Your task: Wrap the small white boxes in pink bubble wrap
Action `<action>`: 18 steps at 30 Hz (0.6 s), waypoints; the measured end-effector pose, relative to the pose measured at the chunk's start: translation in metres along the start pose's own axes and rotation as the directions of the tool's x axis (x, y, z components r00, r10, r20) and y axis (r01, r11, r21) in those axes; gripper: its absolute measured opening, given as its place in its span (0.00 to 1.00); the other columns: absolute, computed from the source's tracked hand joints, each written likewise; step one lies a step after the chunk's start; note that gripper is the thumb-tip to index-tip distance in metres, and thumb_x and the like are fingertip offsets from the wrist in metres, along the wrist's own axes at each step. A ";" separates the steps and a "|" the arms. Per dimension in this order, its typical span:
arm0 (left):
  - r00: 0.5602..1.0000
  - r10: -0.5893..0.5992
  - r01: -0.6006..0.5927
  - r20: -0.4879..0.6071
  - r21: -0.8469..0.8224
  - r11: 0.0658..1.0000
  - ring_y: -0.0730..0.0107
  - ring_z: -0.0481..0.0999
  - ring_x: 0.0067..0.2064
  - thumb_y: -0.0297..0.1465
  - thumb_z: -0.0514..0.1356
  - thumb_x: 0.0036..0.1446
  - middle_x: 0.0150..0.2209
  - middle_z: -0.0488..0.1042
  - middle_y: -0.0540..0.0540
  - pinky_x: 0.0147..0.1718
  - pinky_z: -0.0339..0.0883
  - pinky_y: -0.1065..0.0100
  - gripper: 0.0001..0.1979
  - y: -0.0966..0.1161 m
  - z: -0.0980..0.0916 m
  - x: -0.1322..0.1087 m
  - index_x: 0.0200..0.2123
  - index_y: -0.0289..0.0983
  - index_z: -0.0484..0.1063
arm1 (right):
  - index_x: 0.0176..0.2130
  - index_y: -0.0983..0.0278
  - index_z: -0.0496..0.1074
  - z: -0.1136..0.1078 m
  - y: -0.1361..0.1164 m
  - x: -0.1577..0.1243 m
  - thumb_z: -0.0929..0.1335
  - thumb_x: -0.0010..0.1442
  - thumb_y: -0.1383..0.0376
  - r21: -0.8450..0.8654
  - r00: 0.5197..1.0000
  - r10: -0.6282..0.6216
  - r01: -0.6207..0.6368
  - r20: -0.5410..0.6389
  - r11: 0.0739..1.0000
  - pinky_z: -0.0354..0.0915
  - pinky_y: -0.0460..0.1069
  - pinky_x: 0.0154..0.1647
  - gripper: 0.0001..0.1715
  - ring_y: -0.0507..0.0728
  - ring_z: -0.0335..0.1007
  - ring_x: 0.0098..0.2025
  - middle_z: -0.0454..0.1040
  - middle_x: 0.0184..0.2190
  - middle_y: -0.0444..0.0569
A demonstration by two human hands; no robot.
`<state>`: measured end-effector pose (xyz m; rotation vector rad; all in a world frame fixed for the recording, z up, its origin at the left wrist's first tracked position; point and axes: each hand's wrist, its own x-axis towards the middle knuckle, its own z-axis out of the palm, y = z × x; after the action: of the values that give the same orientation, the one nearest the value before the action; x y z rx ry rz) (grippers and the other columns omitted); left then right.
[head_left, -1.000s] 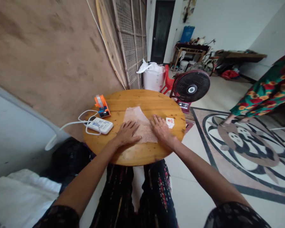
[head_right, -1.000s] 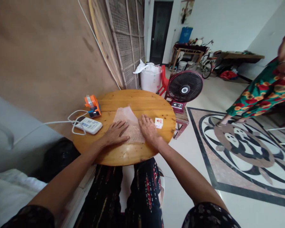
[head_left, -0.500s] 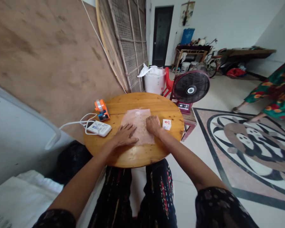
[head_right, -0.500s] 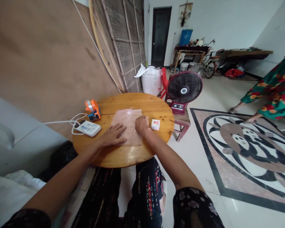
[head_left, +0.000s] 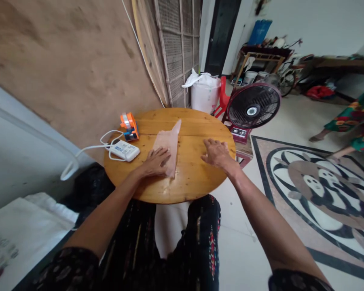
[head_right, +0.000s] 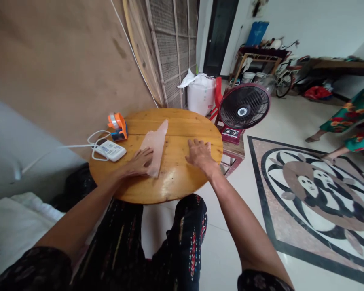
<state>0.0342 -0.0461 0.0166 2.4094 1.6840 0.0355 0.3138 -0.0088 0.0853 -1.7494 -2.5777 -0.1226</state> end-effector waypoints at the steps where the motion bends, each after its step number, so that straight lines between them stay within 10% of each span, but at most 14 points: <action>1: 1.000 -0.002 0.002 0.010 0.002 1.000 0.47 0.41 0.71 0.49 0.59 0.53 0.70 0.46 0.35 0.66 0.37 0.44 0.43 0.000 0.000 0.000 0.66 0.36 0.54 | 0.62 0.67 0.59 0.000 0.005 -0.005 0.68 0.57 0.58 0.005 0.999 0.025 -0.026 0.022 1.000 0.55 0.62 0.55 0.36 0.69 0.65 0.54 0.68 0.56 0.61; 13: 1.000 0.009 -0.009 -0.019 -0.009 1.000 0.43 0.45 0.70 0.46 0.64 0.48 0.69 0.52 0.33 0.65 0.41 0.40 0.38 0.001 0.002 0.003 0.61 0.37 0.62 | 0.48 0.66 0.69 0.009 0.049 -0.022 0.68 0.57 0.63 0.411 0.975 0.223 -0.209 0.012 0.887 0.65 0.50 0.41 0.19 0.60 0.74 0.43 0.77 0.42 0.55; 15: 0.999 0.022 -0.022 -0.033 -0.013 1.000 0.43 0.45 0.70 0.47 0.64 0.48 0.68 0.52 0.33 0.65 0.41 0.39 0.37 0.000 0.003 0.003 0.59 0.38 0.64 | 0.48 0.65 0.68 -0.003 0.043 -0.022 0.67 0.59 0.61 0.566 0.977 0.212 -0.154 -0.037 0.810 0.66 0.49 0.41 0.19 0.57 0.74 0.41 0.77 0.42 0.52; 18: 0.998 0.026 -0.026 -0.050 -0.007 1.000 0.42 0.45 0.70 0.47 0.64 0.48 0.68 0.52 0.34 0.64 0.41 0.38 0.35 0.001 0.003 0.002 0.57 0.38 0.65 | 0.46 0.64 0.67 -0.024 0.005 -0.015 0.67 0.58 0.60 0.885 0.976 0.095 0.133 -0.195 0.446 0.66 0.50 0.46 0.17 0.56 0.72 0.44 0.76 0.44 0.48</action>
<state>0.0364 -0.0454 0.0136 2.4443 1.6697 0.1066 0.3236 -0.0224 0.1085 -1.1497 -1.8337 0.8645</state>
